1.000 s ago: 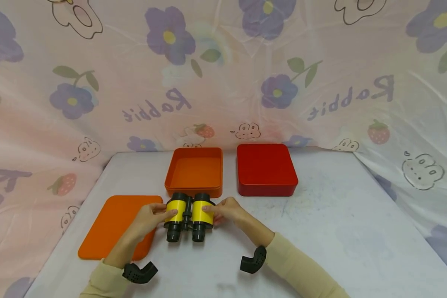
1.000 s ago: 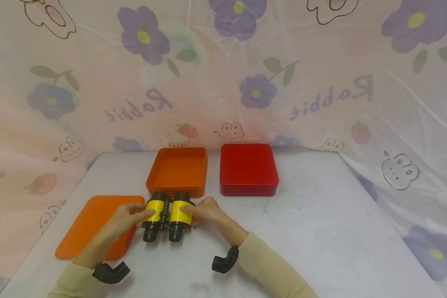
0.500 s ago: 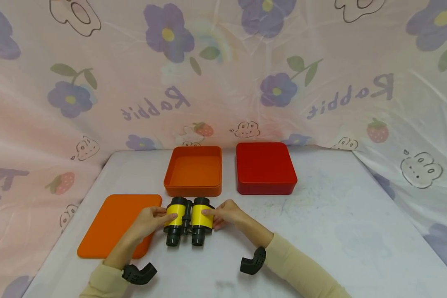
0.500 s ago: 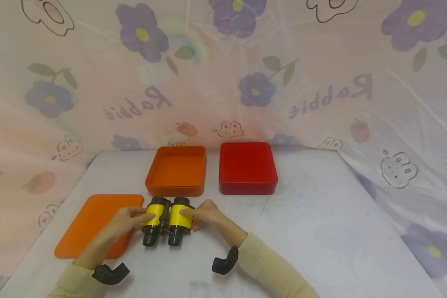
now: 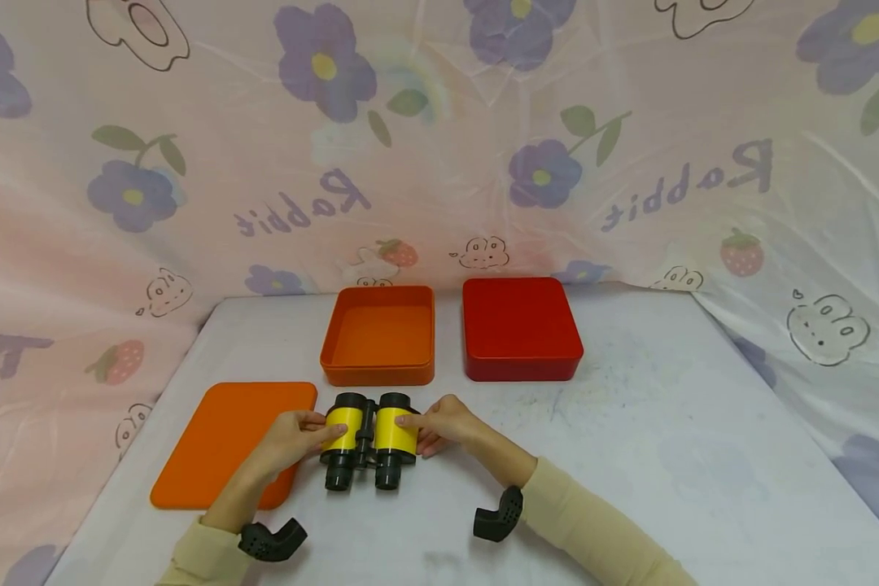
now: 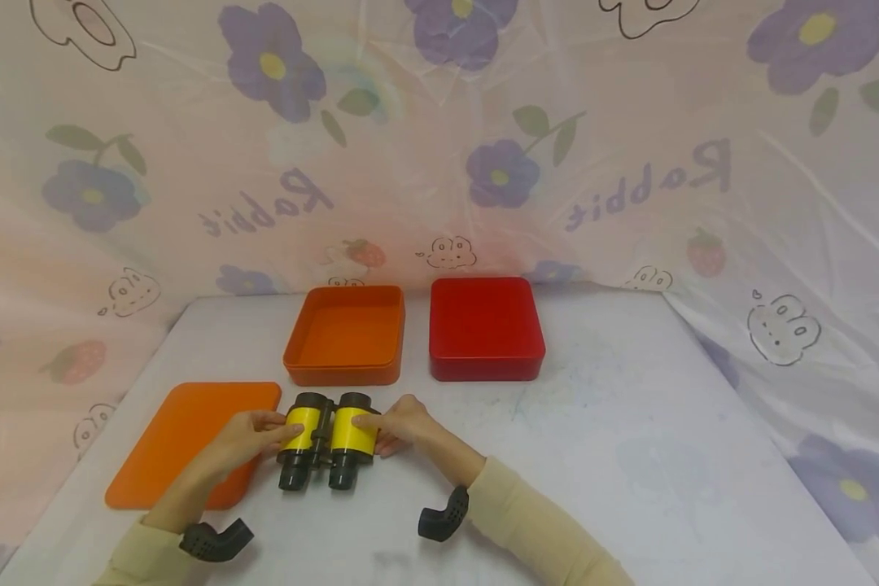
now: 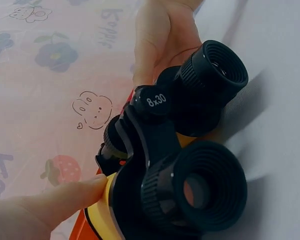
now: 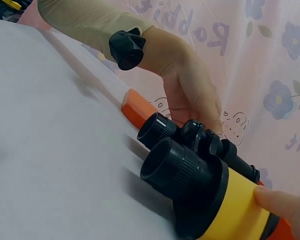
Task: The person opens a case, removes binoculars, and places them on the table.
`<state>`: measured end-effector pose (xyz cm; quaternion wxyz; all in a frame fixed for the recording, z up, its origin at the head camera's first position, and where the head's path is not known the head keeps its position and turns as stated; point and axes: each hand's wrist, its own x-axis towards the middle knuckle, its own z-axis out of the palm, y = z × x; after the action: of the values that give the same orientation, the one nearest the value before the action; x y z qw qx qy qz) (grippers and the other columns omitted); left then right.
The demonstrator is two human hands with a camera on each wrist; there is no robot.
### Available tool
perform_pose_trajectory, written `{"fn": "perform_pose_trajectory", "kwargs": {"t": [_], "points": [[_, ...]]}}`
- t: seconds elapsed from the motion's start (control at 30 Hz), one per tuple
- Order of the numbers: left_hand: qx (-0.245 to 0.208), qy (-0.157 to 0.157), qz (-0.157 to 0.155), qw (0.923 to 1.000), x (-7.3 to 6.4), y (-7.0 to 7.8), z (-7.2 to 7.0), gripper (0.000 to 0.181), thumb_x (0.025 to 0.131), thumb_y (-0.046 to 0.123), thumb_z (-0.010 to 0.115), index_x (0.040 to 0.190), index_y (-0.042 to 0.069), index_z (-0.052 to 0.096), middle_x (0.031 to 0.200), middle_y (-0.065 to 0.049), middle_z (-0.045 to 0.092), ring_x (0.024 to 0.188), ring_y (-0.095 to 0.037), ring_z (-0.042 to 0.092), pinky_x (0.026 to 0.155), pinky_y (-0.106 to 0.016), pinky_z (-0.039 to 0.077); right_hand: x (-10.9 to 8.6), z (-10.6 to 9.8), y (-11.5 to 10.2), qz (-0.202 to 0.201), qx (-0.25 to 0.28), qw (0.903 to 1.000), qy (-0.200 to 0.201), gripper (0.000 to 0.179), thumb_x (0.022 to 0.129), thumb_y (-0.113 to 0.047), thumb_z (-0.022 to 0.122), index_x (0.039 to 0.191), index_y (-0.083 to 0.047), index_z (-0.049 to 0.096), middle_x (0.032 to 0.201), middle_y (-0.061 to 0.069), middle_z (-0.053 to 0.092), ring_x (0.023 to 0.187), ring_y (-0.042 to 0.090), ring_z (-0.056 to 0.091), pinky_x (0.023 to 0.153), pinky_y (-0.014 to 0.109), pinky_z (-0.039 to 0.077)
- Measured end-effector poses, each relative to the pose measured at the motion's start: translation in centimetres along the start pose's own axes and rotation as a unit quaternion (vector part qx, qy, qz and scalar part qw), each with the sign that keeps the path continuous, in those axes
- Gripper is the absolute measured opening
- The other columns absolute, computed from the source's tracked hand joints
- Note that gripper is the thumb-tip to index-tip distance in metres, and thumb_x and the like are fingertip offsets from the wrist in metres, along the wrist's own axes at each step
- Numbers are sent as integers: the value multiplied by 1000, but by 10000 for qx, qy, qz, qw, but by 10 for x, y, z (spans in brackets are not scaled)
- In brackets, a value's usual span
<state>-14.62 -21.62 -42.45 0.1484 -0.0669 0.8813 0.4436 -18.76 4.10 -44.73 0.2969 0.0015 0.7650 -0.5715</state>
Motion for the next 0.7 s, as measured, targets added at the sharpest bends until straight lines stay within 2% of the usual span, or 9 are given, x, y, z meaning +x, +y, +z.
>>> {"fn": "perform_pose_trajectory", "kwargs": {"t": [0.7], "points": [[256,56,-84,9996,-2,1,2,72,87,45,68,126,-14,52,110,-23,66,85,-17,65,77,-32,60,2,3,-1,69,-188,9997,120,44,82,-38,75,81,2,58,56,5,62,42,11,61,46,22,54]]}}
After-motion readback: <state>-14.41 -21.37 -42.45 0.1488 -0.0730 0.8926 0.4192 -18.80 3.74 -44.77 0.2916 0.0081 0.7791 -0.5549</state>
